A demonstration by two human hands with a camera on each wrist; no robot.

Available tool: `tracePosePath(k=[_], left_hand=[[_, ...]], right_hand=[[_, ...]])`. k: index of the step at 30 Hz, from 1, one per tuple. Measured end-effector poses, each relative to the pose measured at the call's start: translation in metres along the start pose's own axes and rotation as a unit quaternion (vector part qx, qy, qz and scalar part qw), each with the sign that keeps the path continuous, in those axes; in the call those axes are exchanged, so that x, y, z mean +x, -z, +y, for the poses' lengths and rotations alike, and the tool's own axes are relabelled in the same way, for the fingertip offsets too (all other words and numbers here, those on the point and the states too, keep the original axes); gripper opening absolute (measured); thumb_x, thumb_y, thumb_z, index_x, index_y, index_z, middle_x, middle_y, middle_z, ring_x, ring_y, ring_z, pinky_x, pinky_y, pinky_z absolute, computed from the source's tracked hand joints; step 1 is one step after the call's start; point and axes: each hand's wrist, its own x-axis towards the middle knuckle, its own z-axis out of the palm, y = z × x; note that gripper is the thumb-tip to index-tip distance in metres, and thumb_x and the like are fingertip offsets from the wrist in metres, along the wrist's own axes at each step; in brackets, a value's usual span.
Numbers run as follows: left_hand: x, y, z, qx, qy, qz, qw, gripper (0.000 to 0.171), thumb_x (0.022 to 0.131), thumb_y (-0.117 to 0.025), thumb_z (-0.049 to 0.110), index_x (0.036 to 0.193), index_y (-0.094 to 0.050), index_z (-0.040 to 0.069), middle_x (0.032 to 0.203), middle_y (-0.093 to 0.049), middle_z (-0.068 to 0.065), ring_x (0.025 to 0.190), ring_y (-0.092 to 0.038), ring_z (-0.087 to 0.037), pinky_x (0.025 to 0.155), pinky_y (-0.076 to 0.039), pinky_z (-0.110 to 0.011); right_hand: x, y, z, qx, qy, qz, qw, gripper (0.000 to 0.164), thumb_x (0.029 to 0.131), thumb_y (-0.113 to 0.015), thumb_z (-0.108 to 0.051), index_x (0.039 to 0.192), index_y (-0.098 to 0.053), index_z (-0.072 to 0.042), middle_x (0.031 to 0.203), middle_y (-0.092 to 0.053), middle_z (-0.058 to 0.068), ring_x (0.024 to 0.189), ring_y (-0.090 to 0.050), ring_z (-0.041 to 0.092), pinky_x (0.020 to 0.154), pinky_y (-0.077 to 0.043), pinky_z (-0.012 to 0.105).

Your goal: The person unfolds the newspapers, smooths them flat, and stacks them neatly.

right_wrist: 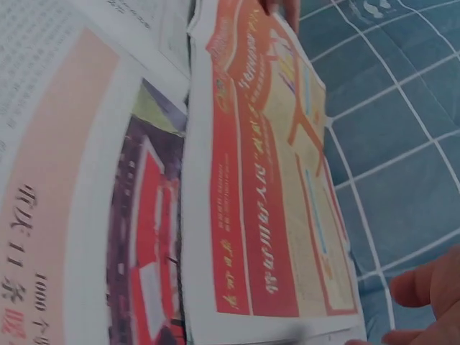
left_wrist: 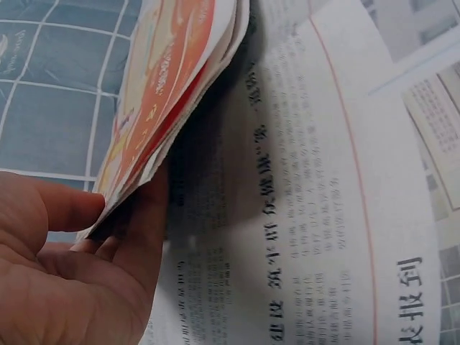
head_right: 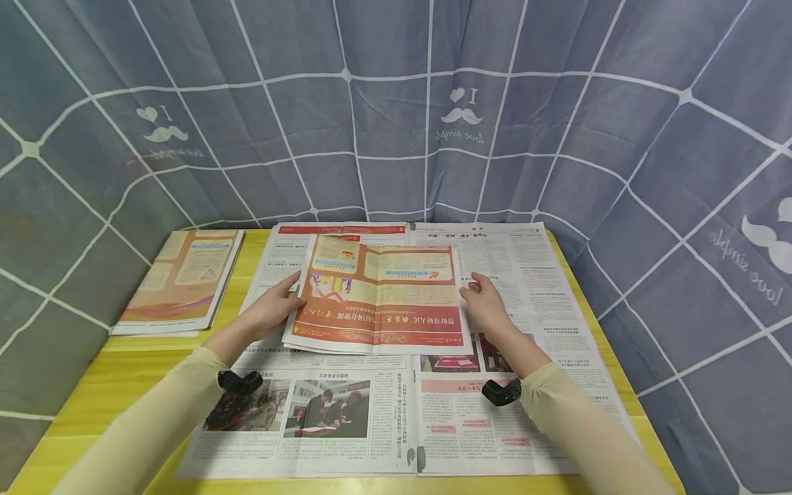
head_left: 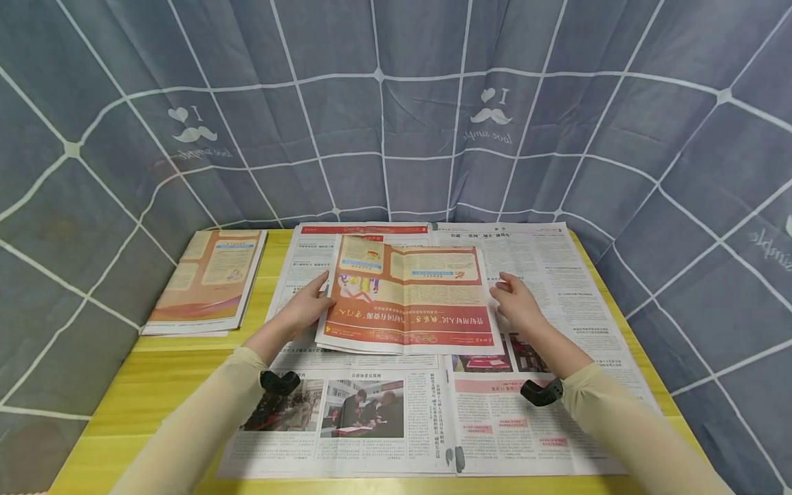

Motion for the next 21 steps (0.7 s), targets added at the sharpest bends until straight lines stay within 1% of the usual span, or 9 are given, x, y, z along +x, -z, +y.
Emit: tracePosePath(k=[4, 6, 9, 12, 15, 18, 21], left_hand=[[0.002, -0.003, -0.006, 0.008, 0.001, 0.013, 0.9999, 0.074, 0.109, -0.046, 0.012, 0.167, 0.001, 0.018, 0.145, -0.048, -0.029, 0.103, -0.068, -0.031, 0.082, -0.059, -0.041], [0.003, -0.005, -0.007, 0.011, -0.002, 0.016, 0.9998, 0.074, 0.109, -0.045, 0.011, 0.167, 0.0, 0.018, 0.147, -0.047, -0.029, 0.106, -0.067, -0.032, 0.082, -0.058, -0.041], [0.003, -0.007, -0.009, 0.006, -0.005, 0.017, 0.9998, 0.074, 0.108, -0.045, 0.01, 0.167, 0.0, 0.017, 0.152, -0.042, -0.03, 0.113, -0.065, -0.037, 0.084, -0.058, -0.043], [0.002, -0.009, -0.009, 0.003, -0.001, 0.019, 0.9998, 0.074, 0.108, -0.045, 0.01, 0.167, 0.0, 0.018, 0.156, -0.037, -0.029, 0.117, -0.062, -0.039, 0.085, -0.058, -0.043], [0.002, -0.012, -0.01, 0.001, 0.005, 0.023, 0.9997, 0.073, 0.109, -0.045, 0.012, 0.167, -0.002, 0.019, 0.156, -0.037, -0.029, 0.118, -0.062, -0.039, 0.084, -0.059, -0.044], [0.002, -0.013, -0.01, 0.001, 0.006, 0.028, 0.9996, 0.072, 0.109, -0.045, 0.012, 0.167, -0.004, 0.02, 0.153, -0.04, -0.03, 0.118, -0.062, -0.041, 0.085, -0.059, -0.046], [0.003, -0.013, -0.011, 0.009, 0.005, 0.031, 0.9995, 0.071, 0.109, -0.044, 0.013, 0.167, -0.005, 0.02, 0.153, -0.037, -0.03, 0.122, -0.058, -0.043, 0.091, -0.056, -0.05]], right_hand=[[0.004, 0.004, 0.001, 0.044, -0.031, -0.003, 0.999, 0.07, 0.109, -0.046, -0.023, 0.165, -0.009, -0.004, 0.164, -0.022, 0.025, 0.148, -0.03, 0.041, 0.113, -0.039, 0.051], [0.007, 0.006, 0.003, 0.059, -0.045, 0.001, 0.997, 0.069, 0.109, -0.046, -0.023, 0.165, -0.01, -0.005, 0.162, -0.025, 0.024, 0.144, -0.036, 0.039, 0.109, -0.044, 0.047], [0.01, 0.008, 0.004, 0.075, -0.053, 0.003, 0.996, 0.068, 0.109, -0.046, -0.022, 0.164, -0.011, -0.003, 0.158, -0.032, 0.025, 0.134, -0.047, 0.035, 0.097, -0.052, 0.037], [0.012, 0.009, 0.006, 0.083, -0.054, -0.006, 0.995, 0.067, 0.109, -0.046, -0.019, 0.163, -0.011, 0.0, 0.154, -0.039, 0.026, 0.123, -0.056, 0.032, 0.083, -0.054, 0.03], [0.013, 0.008, 0.007, 0.063, -0.05, -0.014, 0.997, 0.069, 0.108, -0.049, -0.017, 0.163, -0.012, 0.002, 0.152, -0.042, 0.027, 0.117, -0.059, 0.03, 0.079, -0.053, 0.028], [0.014, 0.007, 0.01, 0.017, -0.04, -0.021, 0.999, 0.072, 0.105, -0.052, -0.015, 0.163, -0.013, 0.002, 0.151, -0.043, 0.027, 0.117, -0.061, 0.032, 0.083, -0.053, 0.031], [0.016, 0.007, 0.014, -0.025, -0.029, -0.026, 0.999, 0.073, 0.103, -0.055, -0.014, 0.162, -0.016, 0.004, 0.148, -0.046, 0.028, 0.113, -0.064, 0.032, 0.084, -0.056, 0.034]])
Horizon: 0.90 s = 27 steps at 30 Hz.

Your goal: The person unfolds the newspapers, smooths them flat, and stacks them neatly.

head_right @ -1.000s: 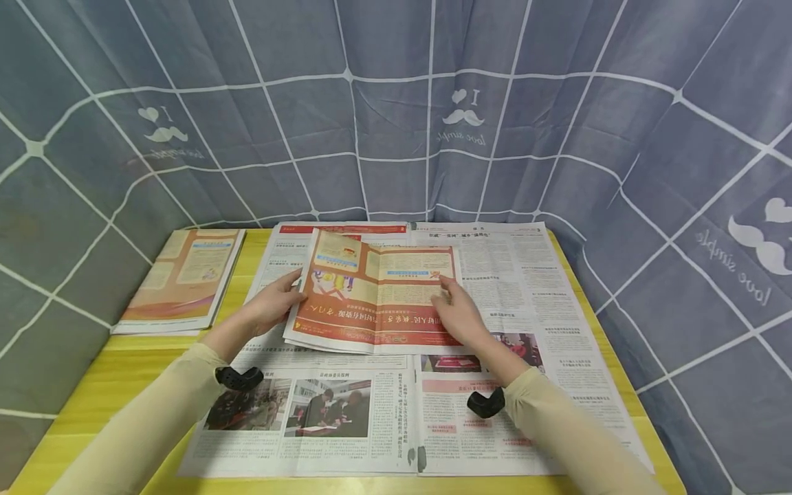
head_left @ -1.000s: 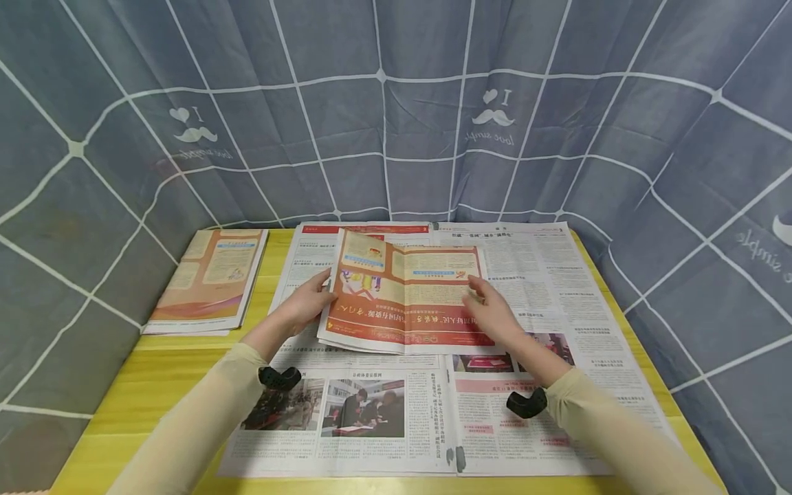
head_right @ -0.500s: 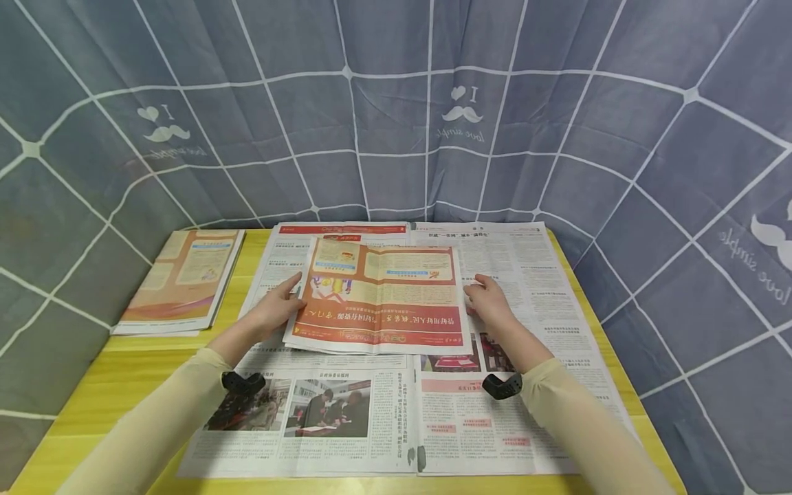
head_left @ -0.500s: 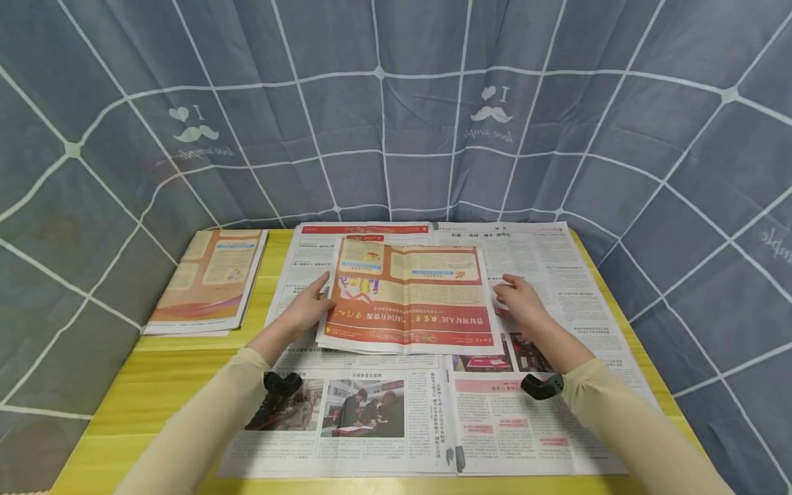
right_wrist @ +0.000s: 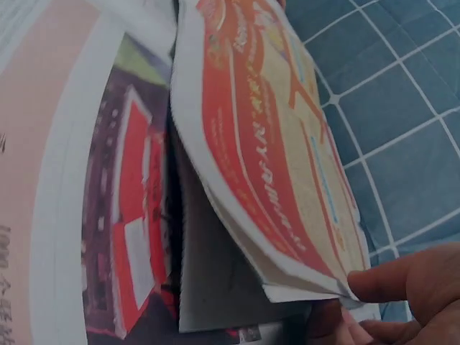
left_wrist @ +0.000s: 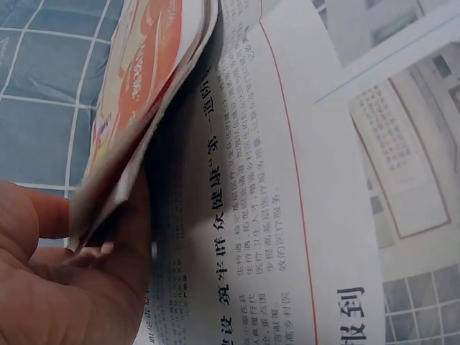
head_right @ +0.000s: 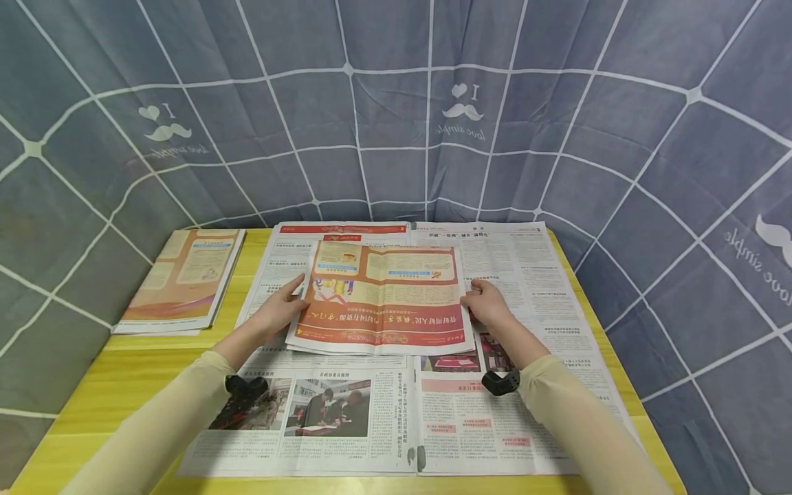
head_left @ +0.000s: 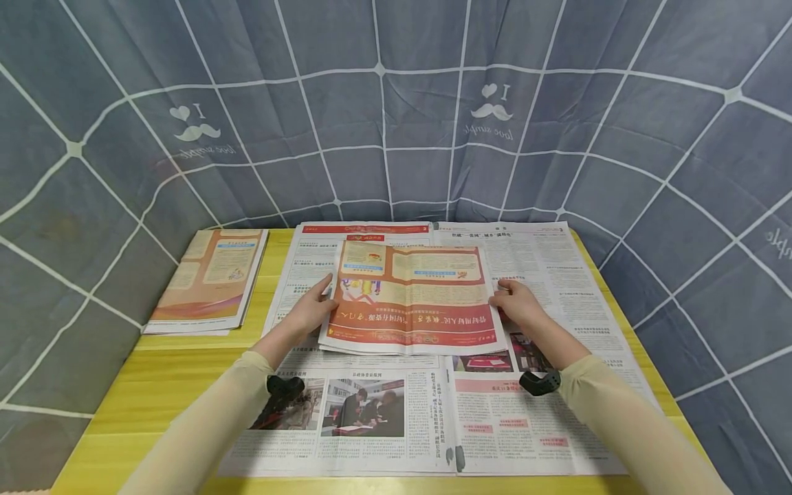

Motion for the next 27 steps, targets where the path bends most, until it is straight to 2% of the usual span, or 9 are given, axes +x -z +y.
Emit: tracePosePath(k=[5, 10, 15, 18, 23, 25, 27], left_hand=[[-0.0006, 0.0006, -0.0012, 0.017, 0.005, 0.01, 0.9998, 0.068, 0.109, -0.045, 0.018, 0.167, -0.01, 0.016, 0.159, -0.029, -0.03, 0.129, -0.052, -0.044, 0.098, -0.051, -0.053], [-0.0015, 0.0025, -0.0015, 0.032, 0.011, 0.029, 0.999, 0.061, 0.109, -0.046, 0.022, 0.162, -0.023, 0.004, 0.148, -0.042, -0.028, 0.121, -0.058, -0.04, 0.095, -0.053, -0.048], [-0.0021, 0.0045, -0.0036, 0.035, 0.008, 0.034, 0.9988, 0.058, 0.109, -0.049, 0.023, 0.16, -0.029, 0.004, 0.142, -0.047, -0.025, 0.118, -0.06, -0.037, 0.094, -0.053, -0.047], [-0.0028, 0.0044, -0.0043, 0.043, 0.005, 0.036, 0.9984, 0.054, 0.108, -0.053, 0.024, 0.156, -0.036, 0.004, 0.138, -0.05, -0.023, 0.117, -0.06, -0.035, 0.094, -0.053, -0.044], [-0.0068, 0.0045, -0.0022, 0.077, -0.005, 0.047, 0.9959, 0.035, 0.107, -0.057, 0.027, 0.127, -0.055, -0.002, 0.115, -0.059, -0.019, 0.094, -0.063, -0.027, 0.075, -0.055, -0.035], [-0.0084, 0.0055, -0.0014, 0.1, -0.008, 0.052, 0.9936, 0.029, 0.107, -0.058, 0.028, 0.115, -0.059, 0.0, 0.103, -0.062, -0.016, 0.082, -0.061, -0.023, 0.066, -0.052, -0.034], [-0.0094, 0.0067, -0.001, 0.129, -0.019, 0.051, 0.9902, 0.027, 0.107, -0.057, 0.028, 0.109, -0.061, 0.001, 0.095, -0.062, -0.013, 0.071, -0.057, -0.02, 0.061, -0.048, -0.033]], right_hand=[[0.0025, -0.0016, 0.0033, 0.002, -0.003, -0.023, 1.0, 0.066, 0.104, -0.058, -0.018, 0.158, -0.028, 0.007, 0.134, -0.058, 0.028, 0.095, -0.071, 0.024, 0.076, -0.06, 0.037], [0.0041, -0.0029, 0.0008, 0.022, -0.018, -0.037, 0.999, 0.057, 0.104, -0.06, -0.027, 0.146, -0.045, 0.008, 0.115, -0.068, 0.021, 0.083, -0.072, 0.019, 0.071, -0.06, 0.036], [0.001, -0.004, -0.0022, 0.046, -0.019, -0.022, 0.998, 0.053, 0.104, -0.061, -0.024, 0.143, -0.044, 0.007, 0.119, -0.065, 0.023, 0.082, -0.073, 0.021, 0.07, -0.061, 0.038], [-0.0003, -0.0047, -0.0015, 0.036, -0.003, -0.011, 0.999, 0.051, 0.104, -0.059, -0.018, 0.143, -0.041, 0.008, 0.121, -0.064, 0.027, 0.083, -0.074, 0.023, 0.07, -0.062, 0.039], [0.0023, -0.0047, 0.0033, -0.018, 0.028, 0.007, 0.999, 0.052, 0.103, -0.06, -0.013, 0.145, -0.04, 0.009, 0.114, -0.063, 0.025, 0.082, -0.073, 0.024, 0.068, -0.062, 0.038], [0.0038, -0.0043, 0.0054, -0.044, 0.036, 0.013, 0.998, 0.053, 0.102, -0.06, -0.012, 0.146, -0.039, 0.009, 0.109, -0.062, 0.023, 0.08, -0.071, 0.023, 0.066, -0.061, 0.037], [0.0045, -0.004, 0.007, -0.077, 0.044, 0.018, 0.996, 0.055, 0.102, -0.06, -0.012, 0.148, -0.039, 0.008, 0.105, -0.06, 0.021, 0.078, -0.069, 0.022, 0.063, -0.06, 0.036]])
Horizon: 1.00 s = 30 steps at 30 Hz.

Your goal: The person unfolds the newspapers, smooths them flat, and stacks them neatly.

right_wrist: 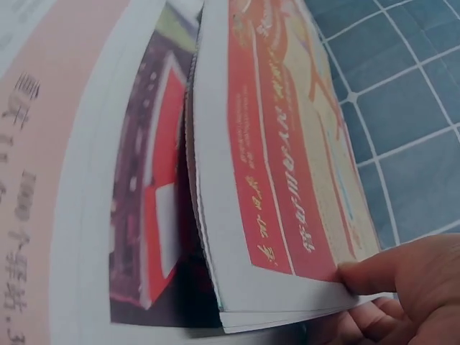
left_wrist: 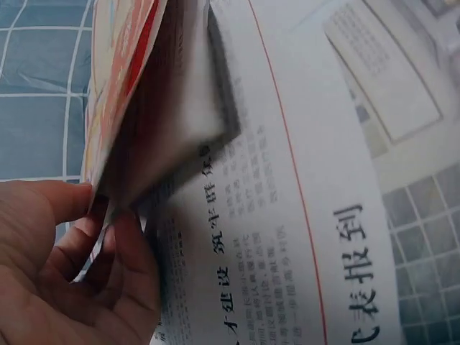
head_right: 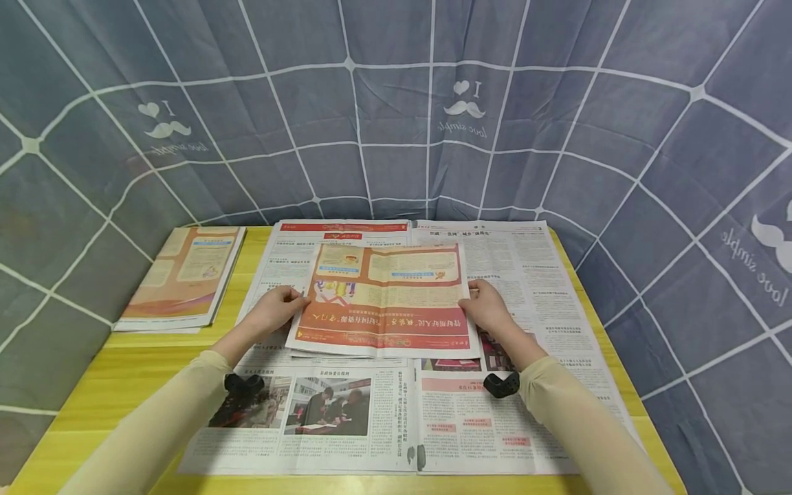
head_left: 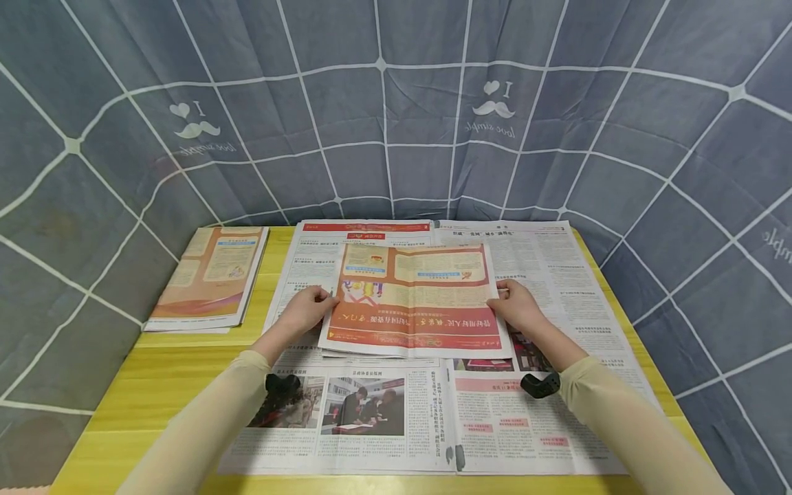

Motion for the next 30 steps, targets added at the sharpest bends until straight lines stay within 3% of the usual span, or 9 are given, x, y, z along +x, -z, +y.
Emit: tracePosePath(k=[5, 9, 12, 15, 18, 22, 25, 27, 30], left_hand=[[0.001, 0.003, -0.003, 0.033, -0.031, 0.003, 0.999, 0.032, 0.11, -0.046, 0.023, 0.115, -0.066, -0.001, 0.089, -0.058, -0.014, 0.063, -0.048, -0.02, 0.057, -0.044, -0.034], [0.003, 0.004, -0.006, 0.036, -0.054, -0.008, 0.9979, 0.037, 0.109, -0.04, 0.014, 0.13, -0.061, -0.006, 0.111, -0.062, -0.023, 0.074, -0.054, -0.024, 0.063, -0.047, -0.035], [0.005, 0.005, -0.01, 0.059, -0.076, -0.017, 0.9952, 0.038, 0.107, -0.047, 0.011, 0.14, -0.054, -0.007, 0.131, -0.056, -0.024, 0.096, -0.061, -0.029, 0.077, -0.053, -0.039], [0.007, 0.005, -0.013, 0.099, -0.103, -0.014, 0.9897, 0.05, 0.105, -0.057, 0.015, 0.15, -0.043, -0.003, 0.139, -0.049, -0.025, 0.115, -0.06, -0.037, 0.091, -0.054, -0.047], [0.006, 0.006, -0.013, 0.171, -0.147, -0.007, 0.9741, 0.067, 0.102, -0.064, 0.018, 0.16, -0.032, 0.004, 0.152, -0.039, -0.024, 0.135, -0.047, -0.043, 0.106, -0.045, -0.055], [0.003, 0.007, -0.012, 0.281, -0.225, -0.013, 0.9328, 0.071, 0.1, -0.068, 0.016, 0.161, -0.033, 0.009, 0.163, -0.032, -0.018, 0.148, -0.03, -0.043, 0.116, -0.029, -0.06], [0.001, 0.008, -0.011, 0.32, -0.265, -0.031, 0.9091, 0.063, 0.101, -0.066, 0.011, 0.159, -0.041, 0.01, 0.164, -0.033, -0.015, 0.15, -0.026, -0.041, 0.117, -0.027, -0.062], [0.0, 0.009, -0.011, 0.333, -0.282, -0.042, 0.8986, 0.059, 0.101, -0.065, 0.011, 0.157, -0.045, 0.012, 0.163, -0.036, -0.014, 0.151, -0.026, -0.04, 0.116, -0.027, -0.062], [0.0, 0.01, -0.012, 0.343, -0.3, -0.058, 0.8881, 0.054, 0.103, -0.062, 0.014, 0.155, -0.048, 0.013, 0.162, -0.037, -0.013, 0.151, -0.027, -0.039, 0.116, -0.027, -0.062]], right_hand=[[0.002, -0.001, 0.003, -0.058, 0.014, 0.006, 0.998, 0.06, 0.101, -0.06, -0.013, 0.151, -0.036, 0.009, 0.1, -0.06, 0.02, 0.074, -0.067, 0.022, 0.059, -0.057, 0.034], [0.003, -0.002, 0.003, -0.065, 0.017, 0.01, 0.998, 0.062, 0.1, -0.06, -0.013, 0.152, -0.035, 0.01, 0.102, -0.062, 0.021, 0.075, -0.068, 0.022, 0.059, -0.057, 0.033], [0.004, -0.003, 0.004, -0.063, 0.015, 0.009, 0.998, 0.062, 0.101, -0.06, -0.012, 0.152, -0.034, 0.01, 0.103, -0.062, 0.021, 0.076, -0.069, 0.022, 0.059, -0.057, 0.034], [0.004, -0.003, 0.003, -0.062, 0.014, 0.006, 0.998, 0.062, 0.101, -0.06, -0.013, 0.152, -0.033, 0.01, 0.104, -0.063, 0.022, 0.076, -0.069, 0.022, 0.06, -0.058, 0.033], [0.002, -0.002, 0.002, -0.073, 0.023, 0.003, 0.997, 0.065, 0.101, -0.06, -0.014, 0.154, -0.03, 0.009, 0.107, -0.063, 0.023, 0.079, -0.069, 0.024, 0.062, -0.058, 0.034], [-0.003, -0.001, 0.001, -0.128, 0.062, 0.026, 0.989, 0.068, 0.101, -0.061, -0.016, 0.156, -0.029, 0.008, 0.118, -0.057, 0.025, 0.094, -0.062, 0.031, 0.074, -0.054, 0.042], [-0.008, -0.002, 0.001, -0.186, 0.111, 0.052, 0.975, 0.065, 0.1, -0.061, -0.017, 0.156, -0.035, 0.004, 0.134, -0.051, 0.027, 0.117, -0.054, 0.041, 0.094, -0.049, 0.056], [-0.012, -0.004, 0.002, -0.22, 0.15, 0.053, 0.962, 0.062, 0.1, -0.062, -0.02, 0.154, -0.041, 0.0, 0.145, -0.047, 0.026, 0.132, -0.046, 0.044, 0.105, -0.04, 0.062], [-0.02, -0.007, 0.004, -0.261, 0.209, 0.014, 0.942, 0.06, 0.101, -0.065, -0.028, 0.152, -0.047, -0.004, 0.154, -0.044, 0.021, 0.144, -0.036, 0.043, 0.113, -0.032, 0.063]])
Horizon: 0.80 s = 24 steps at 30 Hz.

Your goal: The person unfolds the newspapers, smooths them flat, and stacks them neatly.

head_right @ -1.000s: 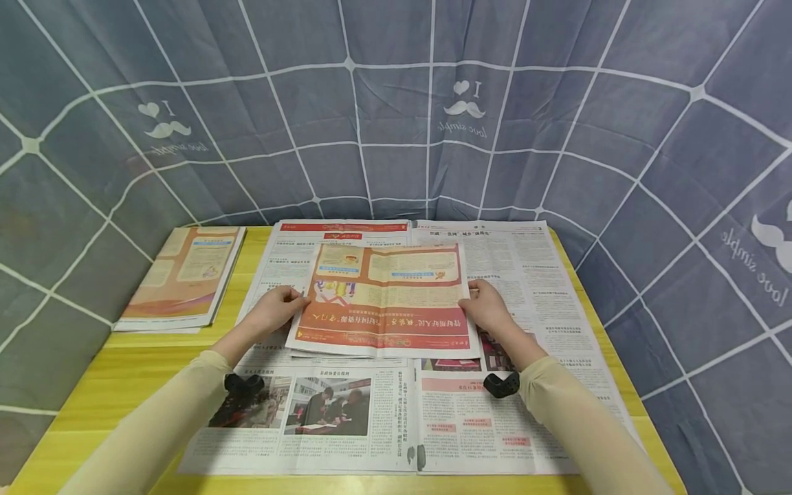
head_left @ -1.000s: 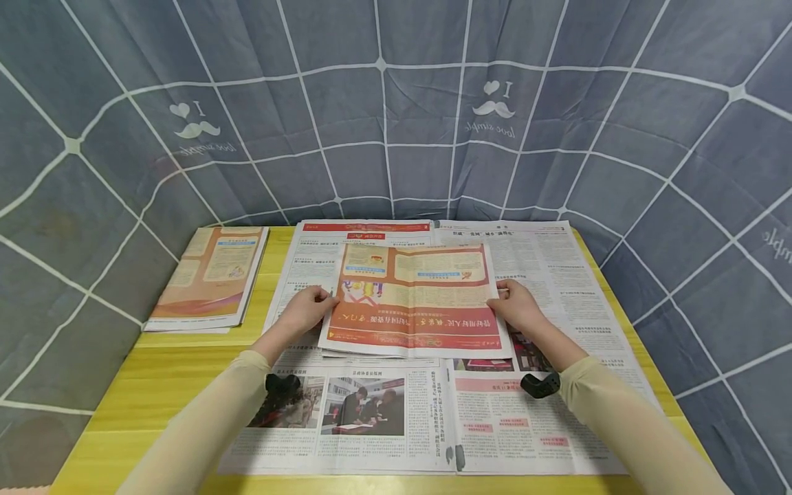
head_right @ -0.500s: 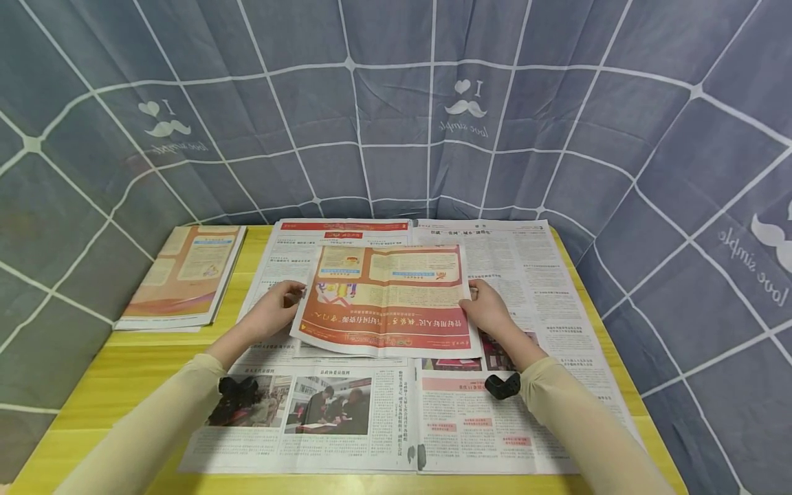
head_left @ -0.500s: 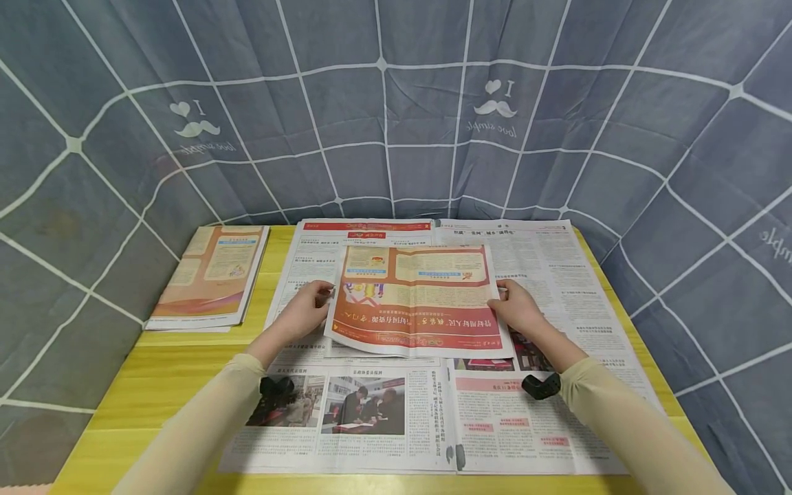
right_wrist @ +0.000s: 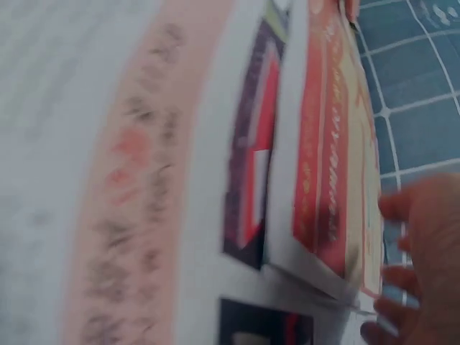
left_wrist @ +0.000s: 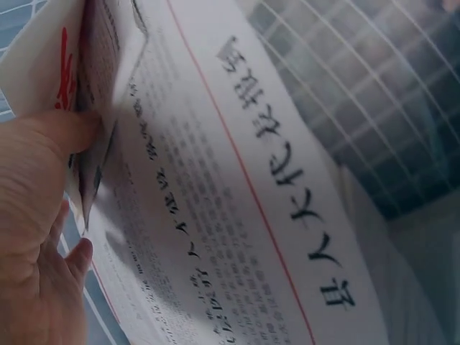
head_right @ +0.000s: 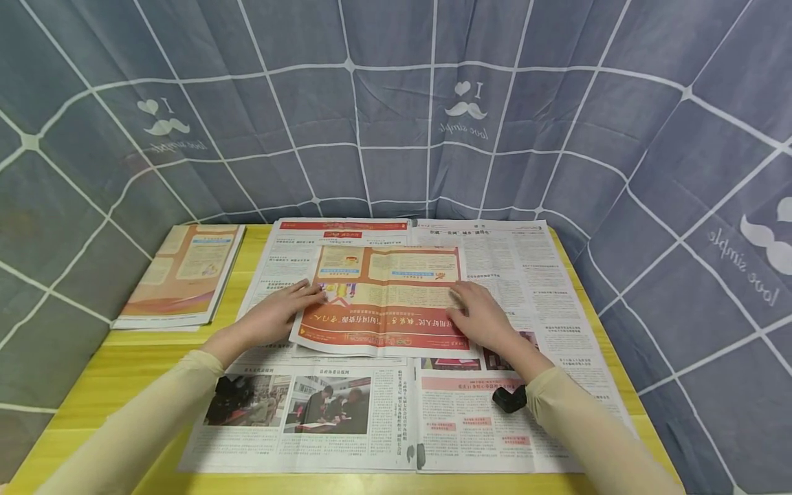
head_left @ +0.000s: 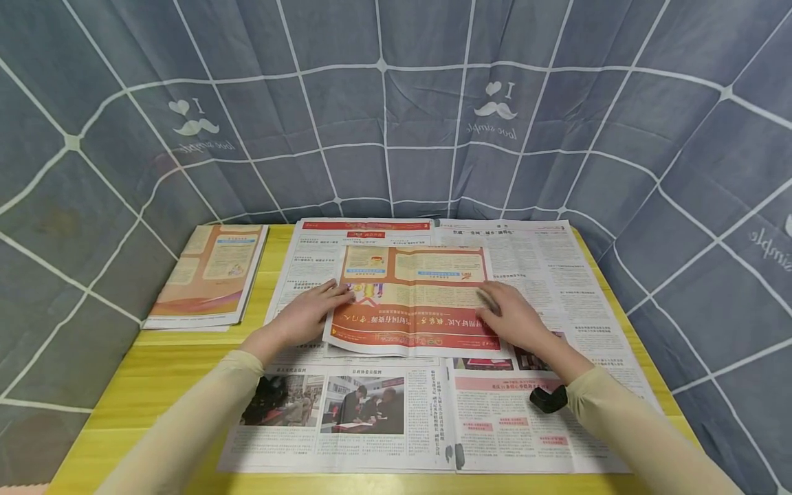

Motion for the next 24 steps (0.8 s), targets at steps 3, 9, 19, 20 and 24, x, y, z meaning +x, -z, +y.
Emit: tracePosePath(k=[3, 9, 19, 20, 24], left_hand=[[0.0, -0.001, -0.002, 0.002, -0.021, -0.008, 0.9997, 0.051, 0.104, -0.061, 0.018, 0.154, -0.05, 0.012, 0.162, -0.037, -0.013, 0.15, -0.028, -0.038, 0.117, -0.027, -0.06], [0.0, -0.003, -0.005, -0.002, -0.038, -0.019, 0.9991, 0.046, 0.106, -0.056, 0.014, 0.151, -0.053, 0.012, 0.162, -0.037, -0.014, 0.149, -0.032, -0.039, 0.117, -0.028, -0.058], [0.004, -0.003, -0.01, -0.015, -0.023, -0.031, 0.9991, 0.047, 0.103, -0.054, 0.001, 0.148, -0.057, 0.013, 0.161, -0.04, -0.011, 0.147, -0.035, -0.038, 0.116, -0.031, -0.057], [0.004, -0.002, -0.01, -0.018, -0.02, -0.031, 0.9992, 0.045, 0.103, -0.056, 0.003, 0.147, -0.059, 0.014, 0.16, -0.04, -0.01, 0.147, -0.036, -0.037, 0.116, -0.032, -0.057], [0.006, 0.0, -0.01, -0.034, 0.001, -0.034, 0.9988, 0.04, 0.105, -0.057, 0.012, 0.145, -0.062, 0.015, 0.159, -0.042, -0.008, 0.146, -0.037, -0.034, 0.115, -0.033, -0.056]], right_hand=[[-0.008, -0.002, -0.002, -0.02, 0.049, -0.05, 0.997, 0.061, 0.101, -0.065, -0.039, 0.151, -0.052, -0.008, 0.157, -0.043, 0.015, 0.146, -0.035, 0.037, 0.114, -0.033, 0.06], [-0.016, -0.002, 0.0, -0.033, 0.079, -0.092, 0.992, 0.058, 0.1, -0.064, -0.045, 0.148, -0.058, -0.012, 0.159, -0.043, 0.009, 0.148, -0.035, 0.033, 0.114, -0.034, 0.056], [-0.016, 0.0, 0.006, -0.026, 0.071, -0.102, 0.992, 0.059, 0.102, -0.06, -0.048, 0.149, -0.057, -0.013, 0.16, -0.042, 0.008, 0.148, -0.034, 0.033, 0.115, -0.033, 0.058], [-0.016, 0.0, 0.007, -0.022, 0.069, -0.102, 0.992, 0.058, 0.103, -0.059, -0.048, 0.148, -0.057, -0.013, 0.16, -0.042, 0.007, 0.149, -0.034, 0.032, 0.115, -0.033, 0.058], [-0.017, 0.003, 0.011, -0.009, 0.061, -0.103, 0.993, 0.053, 0.106, -0.053, -0.046, 0.148, -0.058, -0.015, 0.16, -0.043, 0.006, 0.148, -0.034, 0.032, 0.115, -0.032, 0.059]])
